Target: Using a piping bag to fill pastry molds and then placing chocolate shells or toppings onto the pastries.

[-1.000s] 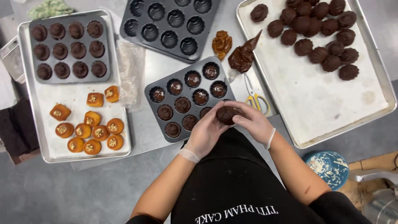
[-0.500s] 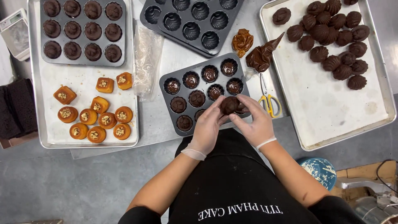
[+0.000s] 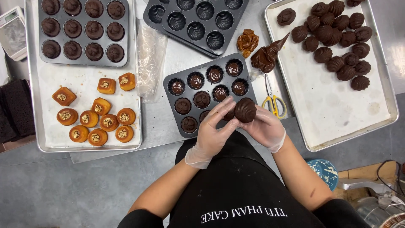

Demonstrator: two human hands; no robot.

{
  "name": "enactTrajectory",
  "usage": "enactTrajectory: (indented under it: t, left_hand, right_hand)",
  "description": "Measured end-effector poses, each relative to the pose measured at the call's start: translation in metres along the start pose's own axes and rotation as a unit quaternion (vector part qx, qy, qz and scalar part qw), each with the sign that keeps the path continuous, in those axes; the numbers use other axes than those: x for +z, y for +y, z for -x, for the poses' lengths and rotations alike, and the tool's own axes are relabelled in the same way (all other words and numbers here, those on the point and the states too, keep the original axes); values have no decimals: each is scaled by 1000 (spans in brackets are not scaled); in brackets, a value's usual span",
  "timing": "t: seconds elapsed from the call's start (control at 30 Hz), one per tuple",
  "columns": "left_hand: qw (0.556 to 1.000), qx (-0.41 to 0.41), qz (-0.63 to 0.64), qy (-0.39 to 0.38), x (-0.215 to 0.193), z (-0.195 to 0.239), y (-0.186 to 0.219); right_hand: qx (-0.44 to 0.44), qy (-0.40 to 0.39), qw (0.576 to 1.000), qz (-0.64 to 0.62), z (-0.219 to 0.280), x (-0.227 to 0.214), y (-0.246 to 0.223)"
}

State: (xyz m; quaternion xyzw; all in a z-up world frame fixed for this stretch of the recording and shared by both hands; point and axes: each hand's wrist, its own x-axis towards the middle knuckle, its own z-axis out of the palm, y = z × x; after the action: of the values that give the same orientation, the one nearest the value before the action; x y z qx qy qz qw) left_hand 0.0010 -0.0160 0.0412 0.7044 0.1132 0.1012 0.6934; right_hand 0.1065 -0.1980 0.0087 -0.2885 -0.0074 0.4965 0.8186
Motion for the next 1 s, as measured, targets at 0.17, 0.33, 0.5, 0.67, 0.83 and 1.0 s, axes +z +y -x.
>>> enactTrajectory:
  t: [0.17, 0.33, 0.5, 0.67, 0.83, 1.0]
  left_hand:
    - [1000, 2, -12, 5, -2, -1, -12]
    - [997, -69, -1, -18, -8, 0, -28]
    - [995, -82, 6, -56, -13, 8, -40]
    - [992, -97, 12, -79, -17, 8, -45]
    - [995, -70, -5, -67, -20, 6, -47]
    - [998, -62, 3, -28, -27, 6, -50]
  right_hand:
    - [1, 43, 995, 90, -3, -11, 13]
    - [17, 72, 989, 127, 0, -8, 13]
    - [59, 115, 983, 130, 9, -39, 28]
    - [80, 103, 985, 112, 7, -47, 32]
    - [95, 94, 987, 86, 1, -46, 29]
    - [78, 136, 979, 129, -12, -53, 9]
